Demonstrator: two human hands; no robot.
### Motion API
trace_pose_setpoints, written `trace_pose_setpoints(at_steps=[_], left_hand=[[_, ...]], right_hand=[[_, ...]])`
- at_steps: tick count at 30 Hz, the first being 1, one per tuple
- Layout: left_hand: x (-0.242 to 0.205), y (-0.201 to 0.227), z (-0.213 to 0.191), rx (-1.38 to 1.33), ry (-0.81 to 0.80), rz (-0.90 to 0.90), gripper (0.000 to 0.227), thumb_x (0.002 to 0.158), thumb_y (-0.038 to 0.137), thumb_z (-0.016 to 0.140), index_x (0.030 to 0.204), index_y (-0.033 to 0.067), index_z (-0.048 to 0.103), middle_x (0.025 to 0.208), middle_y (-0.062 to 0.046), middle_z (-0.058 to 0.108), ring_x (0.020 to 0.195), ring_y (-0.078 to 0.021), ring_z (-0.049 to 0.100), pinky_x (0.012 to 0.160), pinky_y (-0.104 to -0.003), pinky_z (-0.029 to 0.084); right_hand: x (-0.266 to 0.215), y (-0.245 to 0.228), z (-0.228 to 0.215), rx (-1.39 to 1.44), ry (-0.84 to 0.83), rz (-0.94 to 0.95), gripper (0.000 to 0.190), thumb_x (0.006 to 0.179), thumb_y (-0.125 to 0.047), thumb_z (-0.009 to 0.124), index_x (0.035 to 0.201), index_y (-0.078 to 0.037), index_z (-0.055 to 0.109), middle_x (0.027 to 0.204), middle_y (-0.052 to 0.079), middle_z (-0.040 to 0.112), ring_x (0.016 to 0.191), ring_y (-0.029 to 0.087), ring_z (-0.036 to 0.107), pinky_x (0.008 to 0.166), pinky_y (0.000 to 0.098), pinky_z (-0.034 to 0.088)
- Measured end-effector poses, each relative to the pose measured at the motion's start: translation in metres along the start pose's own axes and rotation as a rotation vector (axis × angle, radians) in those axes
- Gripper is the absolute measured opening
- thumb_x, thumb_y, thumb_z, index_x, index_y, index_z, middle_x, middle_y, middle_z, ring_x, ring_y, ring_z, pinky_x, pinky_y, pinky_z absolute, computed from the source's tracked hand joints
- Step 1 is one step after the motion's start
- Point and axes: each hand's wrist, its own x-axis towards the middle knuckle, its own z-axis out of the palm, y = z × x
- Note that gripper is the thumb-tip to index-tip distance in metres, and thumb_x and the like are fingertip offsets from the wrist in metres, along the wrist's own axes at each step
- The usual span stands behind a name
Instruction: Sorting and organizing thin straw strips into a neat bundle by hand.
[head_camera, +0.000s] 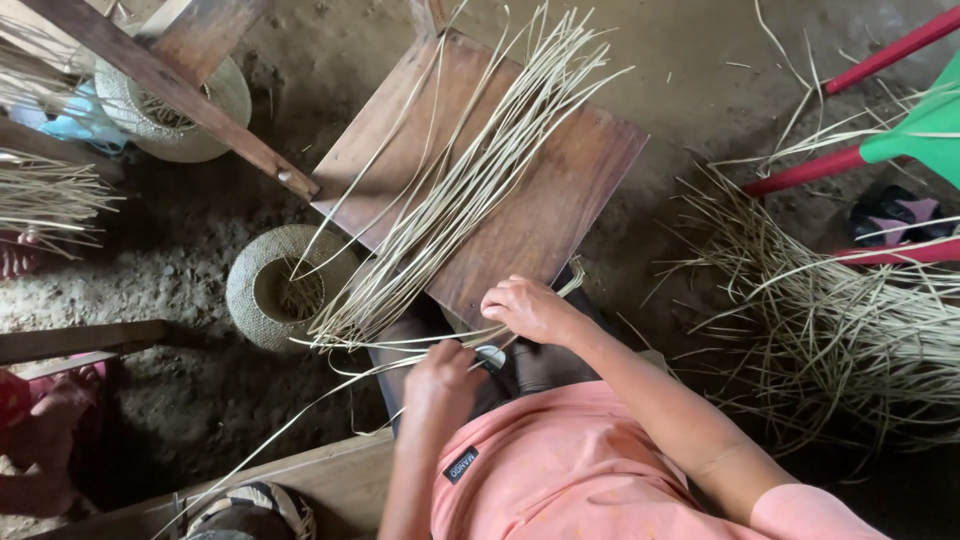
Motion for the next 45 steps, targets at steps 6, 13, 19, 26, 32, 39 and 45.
trace_pose_setpoints(at_steps=[6, 13, 19, 26, 32, 39, 45], left_hand=[[-0.01, 0.001, 0.061, 0.228, -0.009, 0.04, 0.018, 0.084, 0.026, 0.064, 0.078, 0.0107, 0.055, 0.077, -0.006, 0.053, 0.056, -0.0286, 0.058, 0.036, -0.044, 0.041], [-0.008, 0.021, 0.044, -0.068, -0.055, -0.194, 0.005, 0.081, 0.009, 0.05, 0.081, 0.0111, 0.045, 0.078, -0.014, 0.057, 0.059, -0.0448, 0.055, 0.045, -0.056, 0.035], [-0.004, 0.095, -0.049, -0.163, 0.281, 0.061, 0.026, 0.09, 0.013, 0.057, 0.069, 0.0091, 0.043, 0.064, -0.005, 0.046, 0.053, -0.022, 0.047, 0.045, -0.038, 0.038], [-0.025, 0.111, -0.017, -0.129, 0.022, 0.394, 0.023, 0.091, 0.011, 0.055, 0.072, 0.0045, 0.046, 0.07, -0.014, 0.048, 0.058, -0.028, 0.049, 0.05, -0.04, 0.039], [-0.047, 0.077, 0.033, 0.008, -0.071, 0.325, 0.014, 0.069, 0.01, 0.062, 0.075, 0.0041, 0.051, 0.075, -0.015, 0.05, 0.063, -0.0342, 0.048, 0.051, -0.044, 0.04], [-0.046, 0.083, 0.026, 0.088, -0.07, 0.339, 0.016, 0.081, 0.021, 0.059, 0.078, 0.0077, 0.051, 0.074, -0.012, 0.052, 0.06, -0.0304, 0.053, 0.047, -0.042, 0.042], [-0.025, 0.11, -0.016, -0.135, 0.079, 0.516, 0.025, 0.094, 0.011, 0.052, 0.069, 0.0047, 0.049, 0.067, -0.009, 0.049, 0.075, -0.0284, 0.046, 0.061, -0.039, 0.037]], right_hand=[[-0.011, -0.009, -0.011, 0.264, -0.064, 0.228, 0.022, 0.088, -0.024, 0.049, 0.086, -0.012, 0.067, 0.083, 0.004, 0.064, 0.086, 0.02, 0.057, 0.079, 0.0325, 0.042], [-0.035, -0.037, -0.048, 0.357, -0.054, 0.241, 0.038, 0.09, -0.03, 0.056, 0.056, -0.011, 0.057, 0.061, -0.001, 0.064, 0.057, 0.012, 0.058, 0.061, 0.0289, 0.043], [-0.054, -0.023, -0.03, 1.044, -0.405, 0.229, 0.078, 0.083, -0.063, 0.03, 0.105, 0.0, 0.07, 0.094, 0.011, 0.071, 0.075, 0.013, 0.061, 0.046, 0.0202, 0.049], [-0.048, -0.057, -0.051, 1.251, -0.422, 0.042, 0.037, 0.091, -0.041, 0.055, 0.084, -0.006, 0.066, 0.077, 0.002, 0.063, 0.054, 0.003, 0.042, 0.051, 0.016, 0.031], [-0.051, -0.067, -0.131, 0.95, 0.023, -0.333, 0.03, 0.099, -0.031, 0.045, 0.093, -0.007, 0.061, 0.085, 0.002, 0.056, 0.077, 0.012, 0.053, 0.074, 0.0236, 0.048], [0.005, -0.047, -0.133, 0.93, 0.183, 0.076, 0.031, 0.1, -0.026, 0.041, 0.079, -0.01, 0.055, 0.072, 0.001, 0.056, 0.063, 0.01, 0.05, 0.061, 0.0212, 0.044], [0.057, 0.031, -0.04, 1.023, 0.103, 0.5, 0.025, 0.104, -0.019, 0.04, 0.087, -0.005, 0.052, 0.066, 0.003, 0.057, 0.046, 0.006, 0.045, 0.039, 0.016, 0.041]])
